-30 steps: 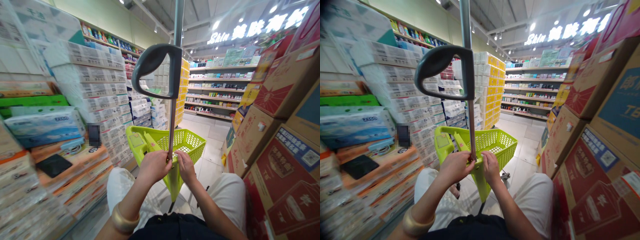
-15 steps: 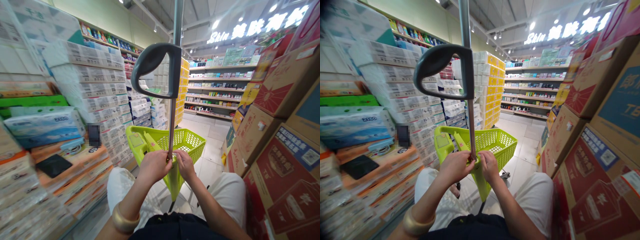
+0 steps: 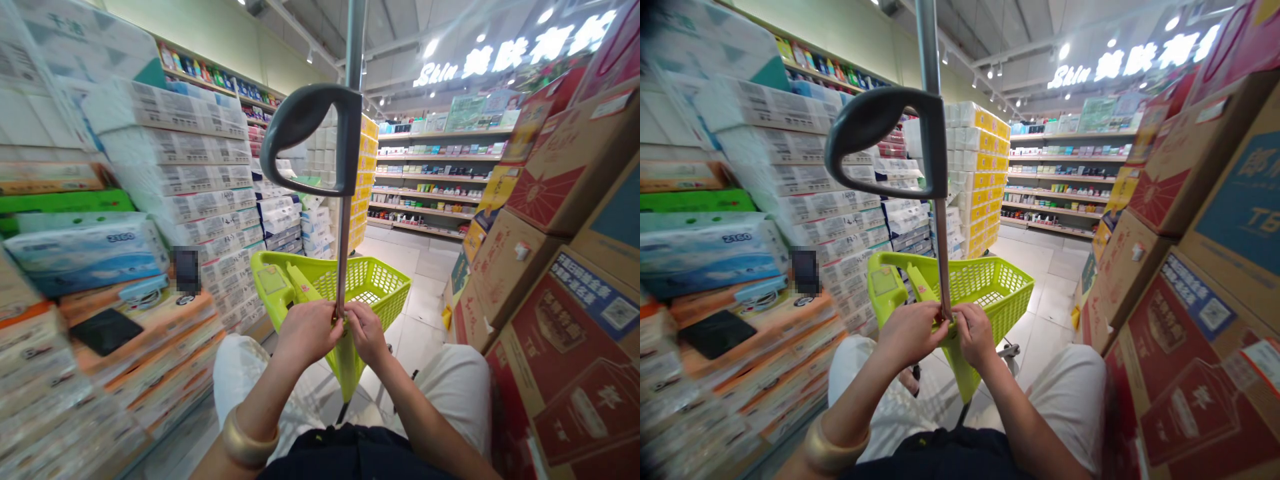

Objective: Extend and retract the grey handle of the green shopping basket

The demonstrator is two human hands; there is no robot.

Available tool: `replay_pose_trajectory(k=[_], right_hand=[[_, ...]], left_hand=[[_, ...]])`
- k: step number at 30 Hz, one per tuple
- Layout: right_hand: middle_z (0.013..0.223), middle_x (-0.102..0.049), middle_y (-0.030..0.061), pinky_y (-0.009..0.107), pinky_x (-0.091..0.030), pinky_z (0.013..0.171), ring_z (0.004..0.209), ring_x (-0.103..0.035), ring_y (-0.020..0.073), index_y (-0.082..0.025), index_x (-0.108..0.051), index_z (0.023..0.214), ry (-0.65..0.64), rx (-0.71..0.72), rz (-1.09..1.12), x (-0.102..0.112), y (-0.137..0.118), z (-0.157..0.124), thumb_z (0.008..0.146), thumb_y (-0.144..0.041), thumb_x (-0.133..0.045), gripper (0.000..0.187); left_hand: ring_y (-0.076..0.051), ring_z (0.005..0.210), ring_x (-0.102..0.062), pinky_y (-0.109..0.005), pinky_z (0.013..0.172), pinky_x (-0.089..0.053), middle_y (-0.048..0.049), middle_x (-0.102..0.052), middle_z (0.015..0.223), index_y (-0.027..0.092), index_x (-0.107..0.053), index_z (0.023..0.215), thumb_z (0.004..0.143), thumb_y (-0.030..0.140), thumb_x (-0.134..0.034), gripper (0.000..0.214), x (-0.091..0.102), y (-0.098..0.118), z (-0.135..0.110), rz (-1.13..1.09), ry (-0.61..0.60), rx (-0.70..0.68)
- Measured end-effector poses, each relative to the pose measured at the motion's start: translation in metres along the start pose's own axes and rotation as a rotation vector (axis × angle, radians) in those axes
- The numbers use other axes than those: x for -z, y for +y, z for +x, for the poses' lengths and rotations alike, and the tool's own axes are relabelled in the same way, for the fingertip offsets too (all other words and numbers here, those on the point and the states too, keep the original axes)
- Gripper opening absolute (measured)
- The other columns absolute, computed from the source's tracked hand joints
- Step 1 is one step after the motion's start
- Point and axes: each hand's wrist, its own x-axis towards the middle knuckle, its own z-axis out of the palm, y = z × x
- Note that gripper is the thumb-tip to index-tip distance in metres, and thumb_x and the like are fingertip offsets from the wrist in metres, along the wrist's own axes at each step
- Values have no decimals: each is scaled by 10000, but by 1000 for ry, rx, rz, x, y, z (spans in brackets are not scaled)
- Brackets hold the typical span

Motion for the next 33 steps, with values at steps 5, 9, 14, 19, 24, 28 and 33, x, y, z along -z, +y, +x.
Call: replay_pose_trajectory(k=[5,9,14,19,24,28,33], right_hand=[[894,-671,56,329,-475,813,884,-603,191,-217,-681,928,-37,47,22,-1,-5,-2,931,-246,-404,278],[859,-679,61,332,-481,792,851,-616,195,-209,-687,884,45,-13,-42,1,11,1,920,-252,-393,300],[897,-674,61,329,-480,818,892,-606,195,-218,-686,916,30,-12,-7,-1,-1,-2,929,-257,-397,293],[902,-670,61,329,-478,815,884,-600,195,-223,-680,931,-20,17,29,-2,-6,-3,926,-266,-405,278],[874,-676,65,328,-482,801,868,-616,196,-213,-683,889,56,-45,-6,0,6,0,922,-268,-404,286],[891,-670,58,319,-475,809,879,-607,192,-216,-678,908,10,-11,13,-1,-8,-2,920,-242,-412,267],[911,-675,56,331,-475,813,883,-603,194,-218,-672,936,-30,30,25,-2,-13,-4,913,-220,-415,258]], left_hand=[[-229,822,-687,-310,676,-472,-23,-733,882,256,-688,896,871,366,-479,237,0,0,-1,-1,1,4],[-217,832,-686,-295,689,-471,-27,-733,905,253,-692,907,876,357,-480,238,2,1,0,3,-34,20],[-228,862,-685,-303,719,-480,-45,-727,904,241,-691,930,885,352,-478,245,5,4,0,-3,-45,29],[-226,877,-683,-299,742,-482,-49,-727,922,236,-691,926,881,354,-497,232,6,3,-1,-13,-56,43],[-219,864,-682,-297,740,-482,-48,-729,928,243,-697,931,892,352,-471,254,4,2,-1,-5,-54,33],[-225,856,-683,-306,725,-482,-45,-729,917,244,-687,939,892,362,-473,249,3,2,-1,-7,-37,18],[-220,850,-683,-296,713,-475,-41,-731,899,234,-678,899,883,363,-487,231,4,2,-2,-10,-34,23]])
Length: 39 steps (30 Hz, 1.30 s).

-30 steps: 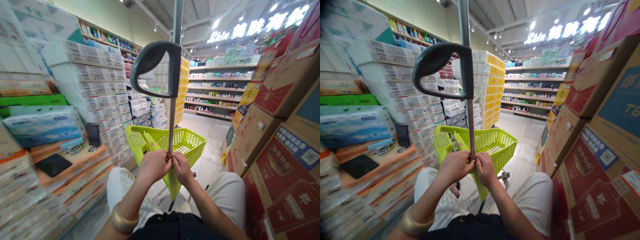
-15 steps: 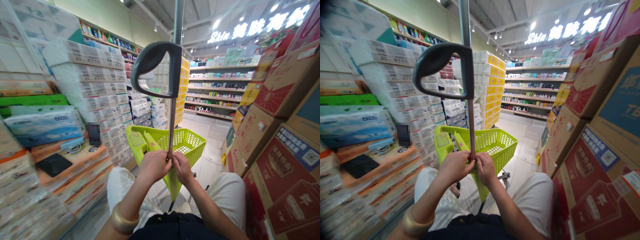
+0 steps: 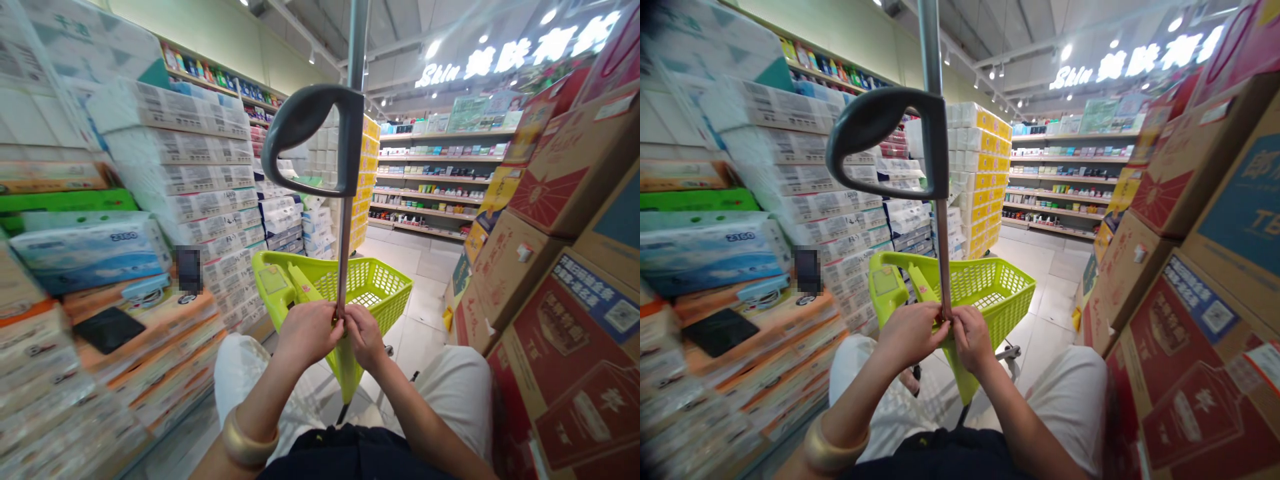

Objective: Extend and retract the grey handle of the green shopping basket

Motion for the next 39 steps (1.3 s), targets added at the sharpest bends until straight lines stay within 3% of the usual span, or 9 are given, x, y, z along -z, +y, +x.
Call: replay_pose_trajectory(k=[5,13,33,39], right_hand=[[879,-681,61,341,-491,798,865,-619,200,-218,-689,906,78,-35,-52,2,17,1,907,-233,-415,275],[925,-684,54,344,-480,833,902,-608,202,-240,-680,955,11,-5,-42,1,6,-1,908,-229,-448,237],[890,-686,58,339,-493,808,875,-620,198,-227,-689,916,103,-74,-53,2,16,-1,908,-231,-427,262],[936,-675,60,340,-483,834,911,-606,198,-228,-681,959,14,-19,-10,-1,4,-2,912,-227,-441,244]], left_hand=[[-217,839,-686,-296,715,-473,-38,-733,913,237,-675,893,885,343,-481,221,1,0,1,5,-9,2],[-217,873,-684,-288,741,-477,-46,-729,917,227,-678,911,878,348,-506,213,2,1,0,1,-28,27],[-207,828,-681,-285,728,-476,-35,-731,899,236,-677,872,880,343,-480,224,1,0,0,8,-8,5],[-217,844,-683,-290,700,-468,-34,-732,909,240,-679,907,881,354,-481,230,0,-2,-1,1,9,-12]])
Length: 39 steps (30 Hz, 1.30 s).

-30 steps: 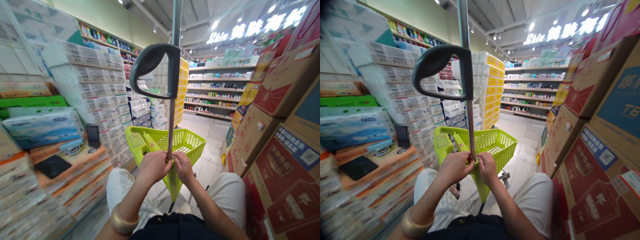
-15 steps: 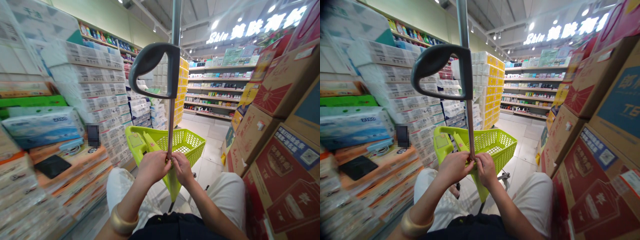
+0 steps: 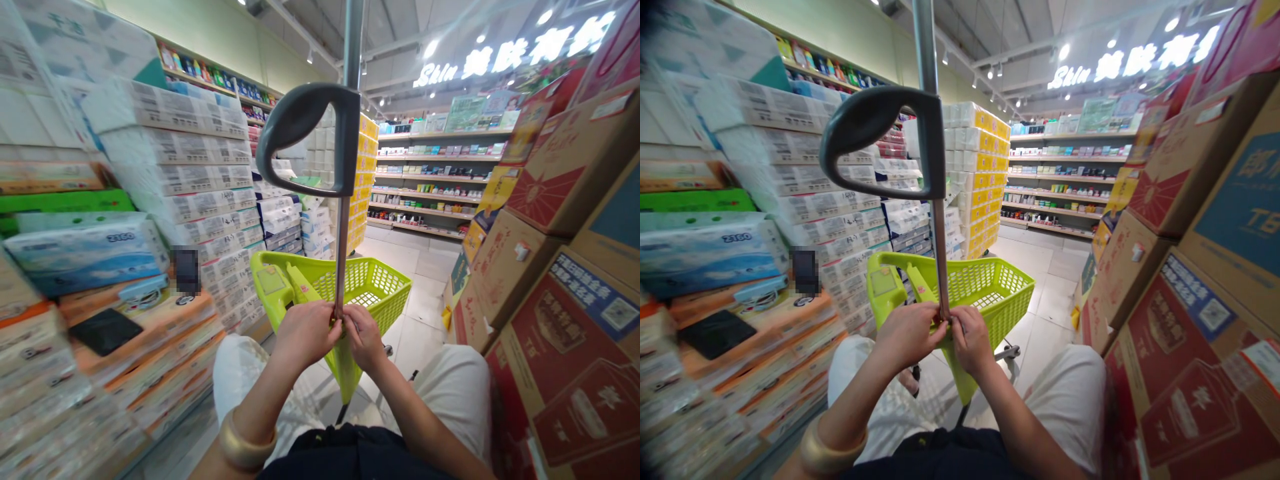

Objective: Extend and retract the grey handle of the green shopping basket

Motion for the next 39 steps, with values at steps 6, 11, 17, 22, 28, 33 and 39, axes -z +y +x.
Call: replay_pose_trajectory(k=[6,11,17,22,28,33,39], right_hand=[[912,-681,60,350,-490,842,906,-613,203,-229,-694,932,61,-41,-24,3,10,0,907,-231,-428,267],[933,-668,64,344,-481,853,920,-599,196,-221,-681,951,75,-46,-31,1,7,-5,906,-217,-428,257],[951,-648,63,345,-465,866,943,-583,194,-217,-662,977,55,-52,-50,-3,-1,-12,911,-205,-414,257],[979,-652,61,345,-458,876,963,-583,198,-224,-652,1006,52,-44,-60,-8,-8,-19,911,-192,-423,249],[992,-658,63,347,-455,885,973,-581,198,-219,-652,1020,-13,4,-50,-7,-7,-20,909,-184,-430,250],[920,-670,56,340,-466,844,908,-596,195,-214,-665,960,11,-28,-74,-1,6,-16,914,-195,-419,251],[927,-672,57,331,-465,844,920,-596,194,-217,-666,963,12,-27,-69,-9,-4,-17,908,-184,-420,255]], left_hand=[[-213,817,-684,-291,695,-469,-24,-731,895,243,-665,872,875,335,-494,195,-1,-1,-1,12,3,-14],[-218,813,-685,-298,685,-466,-24,-728,872,238,-668,860,866,336,-503,192,0,-3,-2,8,10,-21],[-212,788,-674,-293,665,-449,-6,-720,827,250,-670,852,844,353,-526,177,4,-8,-9,-6,26,-24],[-195,775,-661,-276,652,-430,-2,-715,835,243,-672,856,815,427,-578,210,10,-15,-15,-28,-2,-40],[-170,766,-653,-250,628,-407,9,-712,825,249,-688,846,797,475,-600,247,17,-26,-19,-96,-52,-48],[-183,778,-652,-248,636,-415,-8,-708,817,236,-688,808,792,504,-597,284,19,-31,-21,-106,-68,-25],[-179,774,-648,-253,641,-399,-5,-709,814,225,-676,790,784,474,-614,256,17,-31,-23,-101,-15,-26]])
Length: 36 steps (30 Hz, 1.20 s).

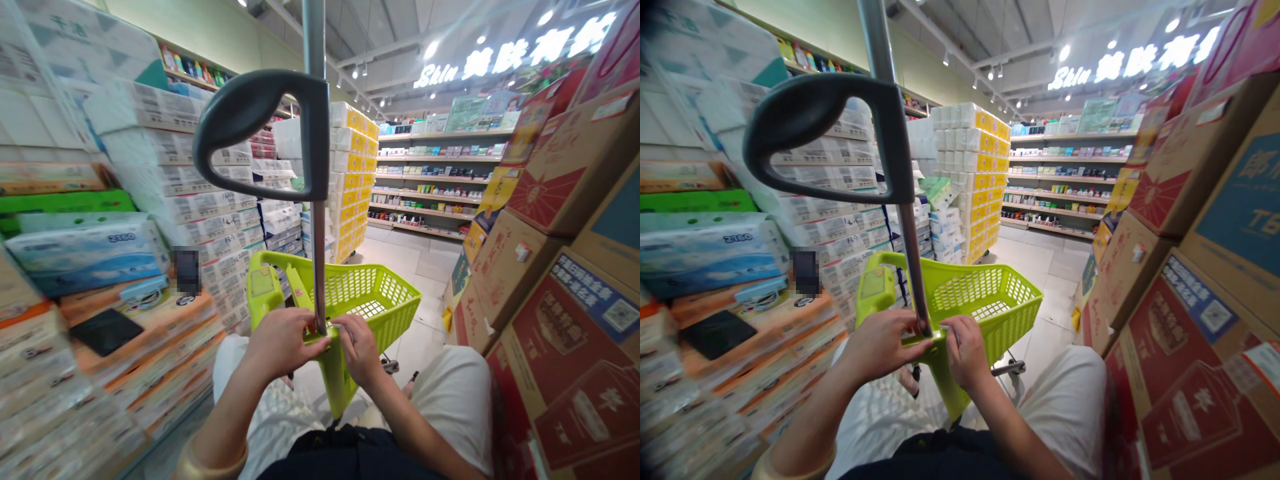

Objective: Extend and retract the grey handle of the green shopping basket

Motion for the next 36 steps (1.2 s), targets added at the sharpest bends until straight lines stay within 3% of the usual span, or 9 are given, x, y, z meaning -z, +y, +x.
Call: replay_pose_trajectory(k=[5,10,18,26,29,33,36], right_hand=[[915,-679,59,332,-470,835,901,-604,195,-216,-673,958,-21,5,-20,4,9,3,905,-196,-422,258],[874,-676,61,333,-473,812,870,-606,197,-208,-683,906,68,-70,-65,5,21,5,900,-198,-417,265],[934,-673,55,316,-472,838,918,-595,186,-210,-669,972,-27,19,34,-5,-9,4,883,-156,-435,256],[899,-685,64,337,-481,830,882,-614,198,-202,-678,927,63,-45,-55,4,30,11,895,-207,-429,251],[871,-683,71,347,-473,809,866,-609,208,-194,-679,898,106,-96,-104,1,27,12,898,-213,-418,262],[876,-679,65,349,-457,810,866,-602,205,-197,-676,906,45,-36,-94,-6,5,14,898,-190,-415,261],[895,-681,60,349,-452,819,878,-599,201,-203,-670,937,-3,23,-76,-6,-3,15,900,-184,-426,248]], left_hand=[[-161,764,-640,-251,646,-397,12,-706,827,218,-640,752,795,468,-603,257,-1,-2,-1,-62,124,2],[-175,742,-645,-258,616,-384,8,-714,802,236,-681,800,776,486,-628,257,0,0,3,-24,11,15],[-157,751,-648,-235,633,-395,10,-723,786,244,-713,809,785,372,-627,157,-1,-11,10,-71,-21,-56],[-145,724,-640,-235,626,-402,15,-723,777,251,-735,786,749,391,-677,157,-2,-25,24,-123,-21,-74],[-141,726,-643,-235,634,-403,12,-722,783,247,-735,797,753,396,-676,166,-3,-24,27,-124,-9,-93],[-150,715,-631,-252,649,-412,4,-701,760,226,-704,745,792,432,-647,219,-10,-21,29,-64,65,-99],[-174,754,-626,-289,730,-456,-7,-683,806,220,-675,806,804,432,-639,215,-21,-14,23,-19,197,-72]])
